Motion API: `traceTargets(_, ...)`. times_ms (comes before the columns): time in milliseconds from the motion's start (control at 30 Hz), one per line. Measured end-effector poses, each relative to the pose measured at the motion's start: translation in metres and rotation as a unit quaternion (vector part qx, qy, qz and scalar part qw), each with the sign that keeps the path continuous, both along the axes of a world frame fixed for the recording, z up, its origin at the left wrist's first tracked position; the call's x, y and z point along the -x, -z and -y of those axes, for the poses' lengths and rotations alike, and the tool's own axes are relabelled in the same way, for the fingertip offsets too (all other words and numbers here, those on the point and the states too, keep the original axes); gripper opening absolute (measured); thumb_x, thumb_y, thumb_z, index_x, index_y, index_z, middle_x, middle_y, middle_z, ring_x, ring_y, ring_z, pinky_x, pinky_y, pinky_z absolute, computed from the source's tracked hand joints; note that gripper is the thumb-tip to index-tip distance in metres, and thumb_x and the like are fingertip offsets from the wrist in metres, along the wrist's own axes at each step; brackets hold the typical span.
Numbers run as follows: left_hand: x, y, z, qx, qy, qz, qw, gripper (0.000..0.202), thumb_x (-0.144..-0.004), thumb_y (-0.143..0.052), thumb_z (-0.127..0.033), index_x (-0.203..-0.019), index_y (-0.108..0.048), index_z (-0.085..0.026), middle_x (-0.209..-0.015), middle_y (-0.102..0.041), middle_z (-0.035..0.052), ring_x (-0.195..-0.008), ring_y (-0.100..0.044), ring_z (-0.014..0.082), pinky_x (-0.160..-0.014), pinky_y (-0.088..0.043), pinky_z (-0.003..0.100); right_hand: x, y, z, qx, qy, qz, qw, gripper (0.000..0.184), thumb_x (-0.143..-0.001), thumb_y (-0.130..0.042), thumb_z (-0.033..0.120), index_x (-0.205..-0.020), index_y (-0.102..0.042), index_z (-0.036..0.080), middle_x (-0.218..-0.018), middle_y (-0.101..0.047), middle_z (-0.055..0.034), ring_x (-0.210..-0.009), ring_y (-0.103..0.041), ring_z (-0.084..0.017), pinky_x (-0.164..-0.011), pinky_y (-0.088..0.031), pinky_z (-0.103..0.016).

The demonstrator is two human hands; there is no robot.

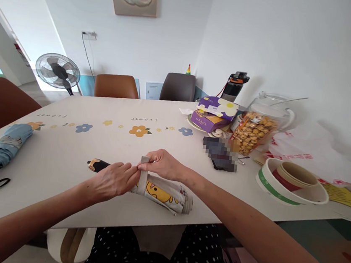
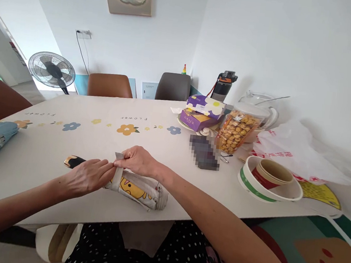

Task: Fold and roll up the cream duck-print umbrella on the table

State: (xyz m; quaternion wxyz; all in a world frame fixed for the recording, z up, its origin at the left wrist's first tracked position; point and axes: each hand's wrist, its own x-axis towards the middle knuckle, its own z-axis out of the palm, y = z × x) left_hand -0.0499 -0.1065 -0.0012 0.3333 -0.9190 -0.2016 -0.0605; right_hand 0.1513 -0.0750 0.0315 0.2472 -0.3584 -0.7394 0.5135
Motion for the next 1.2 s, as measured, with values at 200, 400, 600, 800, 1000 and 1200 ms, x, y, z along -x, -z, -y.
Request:
traceTargets(200, 0.009, 0.001, 0.005, -0.053, 0.041, 0.075, 0.995, 0.018, -0.085, -0.041, -0.011, -0.102, -0.048, -0.014, -0.079, -0.060, 0.0046, -0.069, -0.056, 0.0144, -0.059, -0.040, 0.029, -0.004, 0.007, 0.003, 0.087, -0.001, -0.028, 0.996, 0.026, -0.065, -0.067, 0.038, -0.063, -0.062, 0.012, -0.059, -0.055, 0.0004, -0.060, -0.054, -0.011, -0.055, -0.044, -0.023)
traceTargets(400, 0.016, 0.005, -0.003, -0.083, 0.114, 0.128, 0.982, 0.021, -0.082, -0.047, -0.012, -0.102, -0.049, -0.018, -0.087, -0.064, 0.0053, -0.079, -0.060, 0.0165, -0.067, -0.043, 0.031, -0.004, 0.010, 0.009, 0.149, 0.023, -0.044, 0.988, 0.032, -0.059, -0.072, 0.041, -0.063, -0.059, 0.012, -0.063, -0.056, 0.0002, -0.065, -0.055, -0.011, -0.058, -0.046, -0.023)
traceTargets(600, 0.021, 0.015, -0.010, -0.086, 0.127, 0.137, 0.979, 0.021, -0.081, -0.048, -0.014, -0.101, -0.051, -0.020, -0.087, -0.065, 0.0059, -0.079, -0.061, 0.0179, -0.066, -0.045, 0.033, 0.000, 0.021, 0.013, 0.247, 0.054, -0.071, 0.965, 0.034, -0.055, -0.077, 0.036, -0.060, -0.051, 0.013, -0.059, -0.050, 0.0049, -0.059, -0.049, -0.007, -0.054, -0.040, -0.019)
traceTargets(800, 0.019, 0.016, -0.013, -0.108, 0.137, 0.150, 0.973, 0.021, -0.081, -0.050, -0.014, -0.100, -0.051, -0.022, -0.085, -0.066, 0.0041, -0.078, -0.061, 0.0168, -0.067, -0.046, 0.032, 0.002, 0.037, 0.011, 0.354, 0.018, -0.145, 0.924, 0.035, -0.055, -0.078, 0.031, -0.061, -0.047, 0.014, -0.053, -0.047, 0.0070, -0.048, -0.044, -0.005, -0.047, -0.035, -0.019)
traceTargets(1000, 0.020, 0.023, -0.017, -0.087, 0.146, 0.176, 0.970, 0.024, -0.078, -0.055, -0.015, -0.100, -0.051, -0.023, -0.089, -0.066, 0.0040, -0.081, -0.061, 0.0169, -0.070, -0.047, 0.033, 0.001, 0.045, 0.010, 0.428, -0.026, -0.173, 0.887, 0.027, -0.061, -0.075, 0.027, -0.071, -0.053, 0.013, -0.061, -0.057, 0.0030, -0.057, -0.054, -0.010, -0.058, -0.044, -0.023)
traceTargets(1200, 0.019, 0.028, -0.025, -0.061, 0.138, 0.194, 0.969, 0.033, -0.078, -0.055, -0.018, -0.107, -0.046, -0.031, -0.089, -0.066, -0.0005, -0.082, -0.062, 0.0145, -0.075, -0.047, 0.031, 0.000, 0.037, 0.020, 0.538, -0.158, -0.117, 0.820, 0.043, -0.085, -0.040, 0.048, -0.088, -0.059, 0.010, -0.082, -0.064, -0.0095, -0.070, -0.061, -0.018, -0.065, -0.047, -0.031)
